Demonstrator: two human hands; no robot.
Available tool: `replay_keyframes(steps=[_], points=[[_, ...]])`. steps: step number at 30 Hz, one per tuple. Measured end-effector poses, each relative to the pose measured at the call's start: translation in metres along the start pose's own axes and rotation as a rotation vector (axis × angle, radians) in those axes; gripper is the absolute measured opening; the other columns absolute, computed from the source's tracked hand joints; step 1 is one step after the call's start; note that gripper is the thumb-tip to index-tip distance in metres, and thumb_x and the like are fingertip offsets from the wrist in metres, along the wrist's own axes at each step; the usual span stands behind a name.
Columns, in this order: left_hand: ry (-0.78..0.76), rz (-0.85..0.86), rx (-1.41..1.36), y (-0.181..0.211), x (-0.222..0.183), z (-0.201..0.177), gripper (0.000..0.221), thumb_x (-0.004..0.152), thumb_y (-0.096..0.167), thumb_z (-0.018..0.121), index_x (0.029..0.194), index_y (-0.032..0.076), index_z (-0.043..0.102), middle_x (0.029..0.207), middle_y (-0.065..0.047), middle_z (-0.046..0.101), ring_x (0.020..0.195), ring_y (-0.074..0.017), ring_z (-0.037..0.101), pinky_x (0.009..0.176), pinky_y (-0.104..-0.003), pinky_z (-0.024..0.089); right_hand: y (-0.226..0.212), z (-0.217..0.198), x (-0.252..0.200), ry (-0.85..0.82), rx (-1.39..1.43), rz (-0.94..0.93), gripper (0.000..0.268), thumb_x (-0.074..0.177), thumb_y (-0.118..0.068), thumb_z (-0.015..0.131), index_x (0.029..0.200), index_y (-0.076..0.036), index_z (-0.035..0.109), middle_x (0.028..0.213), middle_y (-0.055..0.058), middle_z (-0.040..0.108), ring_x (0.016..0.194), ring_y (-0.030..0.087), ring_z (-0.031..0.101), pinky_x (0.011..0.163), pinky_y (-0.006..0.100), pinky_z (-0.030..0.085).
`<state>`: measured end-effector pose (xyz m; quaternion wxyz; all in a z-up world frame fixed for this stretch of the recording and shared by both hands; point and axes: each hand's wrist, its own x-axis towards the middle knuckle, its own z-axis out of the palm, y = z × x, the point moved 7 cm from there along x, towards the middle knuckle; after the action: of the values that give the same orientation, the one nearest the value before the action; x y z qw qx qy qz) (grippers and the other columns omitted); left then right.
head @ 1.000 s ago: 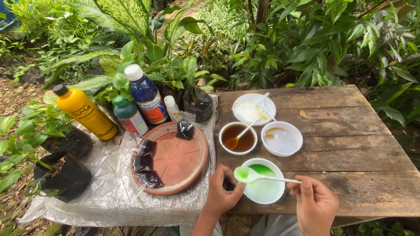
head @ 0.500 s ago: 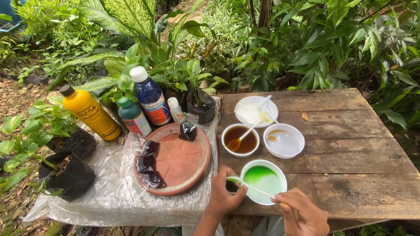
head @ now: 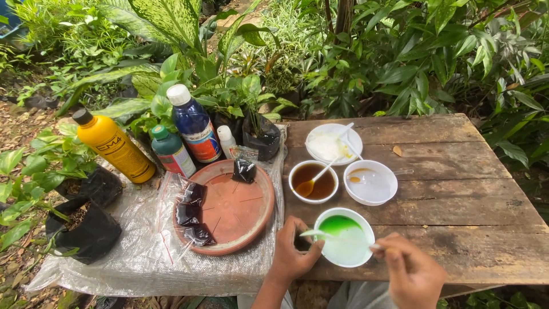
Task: Mixing different colored liquids in bowls using a spoon and organizing small plastic bags on a tray.
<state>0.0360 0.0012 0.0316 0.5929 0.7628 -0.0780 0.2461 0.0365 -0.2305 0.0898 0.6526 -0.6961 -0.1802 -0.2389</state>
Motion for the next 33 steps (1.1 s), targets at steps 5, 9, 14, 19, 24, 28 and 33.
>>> replay_keyframes(steps=[5,9,14,19,24,28,33], points=[[-0.008,0.003,-0.004,0.002,0.0,0.001,0.03,0.085,0.027,0.075,0.088,0.011,0.05,0.072,-0.001,0.055,0.064,-0.013,0.055,0.061,-0.028,0.048,0.095,-0.039,0.004,0.176,0.083,0.415,0.028,0.109,-0.01,0.056,0.111,0.016,0.066,0.087,0.028,0.07,0.075,0.028,0.064,0.073,0.035,0.058],[-0.014,0.006,-0.024,0.0,0.0,0.002,0.029,0.085,0.026,0.074,0.088,0.01,0.05,0.073,-0.001,0.055,0.065,-0.013,0.056,0.062,-0.027,0.048,0.16,-0.05,-0.004,0.208,0.214,0.626,0.028,0.114,-0.009,0.052,0.109,0.015,0.065,0.082,0.027,0.065,0.074,0.029,0.057,0.069,0.036,0.05],[-0.005,0.003,-0.018,0.003,0.003,0.002,0.03,0.085,0.03,0.074,0.087,0.01,0.051,0.073,-0.002,0.055,0.064,-0.0132,0.055,0.061,-0.027,0.048,0.177,-0.05,-0.014,0.184,0.189,0.646,0.029,0.113,-0.012,0.054,0.105,0.013,0.066,0.078,0.026,0.065,0.072,0.027,0.055,0.068,0.035,0.048],[-0.025,0.022,-0.005,-0.001,0.001,0.005,0.031,0.088,0.032,0.073,0.088,0.01,0.051,0.074,-0.002,0.054,0.064,-0.0123,0.053,0.06,-0.026,0.047,0.154,-0.042,-0.005,0.137,0.056,0.609,0.028,0.11,-0.009,0.055,0.101,0.013,0.069,0.075,0.024,0.069,0.066,0.024,0.057,0.063,0.032,0.05],[-0.038,0.002,-0.003,-0.005,0.0,0.006,0.028,0.086,0.028,0.073,0.088,0.011,0.052,0.074,-0.002,0.055,0.064,-0.0122,0.053,0.06,-0.026,0.047,0.136,-0.039,-0.002,0.144,-0.073,0.584,0.025,0.104,-0.014,0.064,0.104,0.009,0.074,0.08,0.019,0.075,0.064,0.019,0.061,0.066,0.031,0.056],[-0.023,0.003,0.007,-0.007,0.0,0.006,0.03,0.087,0.031,0.073,0.088,0.01,0.052,0.073,-0.001,0.055,0.064,-0.0125,0.054,0.06,-0.026,0.048,0.133,-0.038,-0.002,0.12,-0.099,0.576,0.027,0.104,-0.017,0.064,0.103,0.007,0.075,0.081,0.018,0.076,0.066,0.019,0.062,0.068,0.031,0.056],[-0.033,0.008,-0.013,-0.009,-0.001,0.007,0.028,0.087,0.029,0.073,0.089,0.01,0.052,0.074,-0.002,0.055,0.064,-0.0123,0.053,0.06,-0.026,0.048,0.13,-0.037,-0.001,0.098,-0.11,0.582,0.029,0.107,-0.017,0.06,0.105,0.008,0.074,0.081,0.019,0.076,0.068,0.02,0.062,0.068,0.032,0.055]])
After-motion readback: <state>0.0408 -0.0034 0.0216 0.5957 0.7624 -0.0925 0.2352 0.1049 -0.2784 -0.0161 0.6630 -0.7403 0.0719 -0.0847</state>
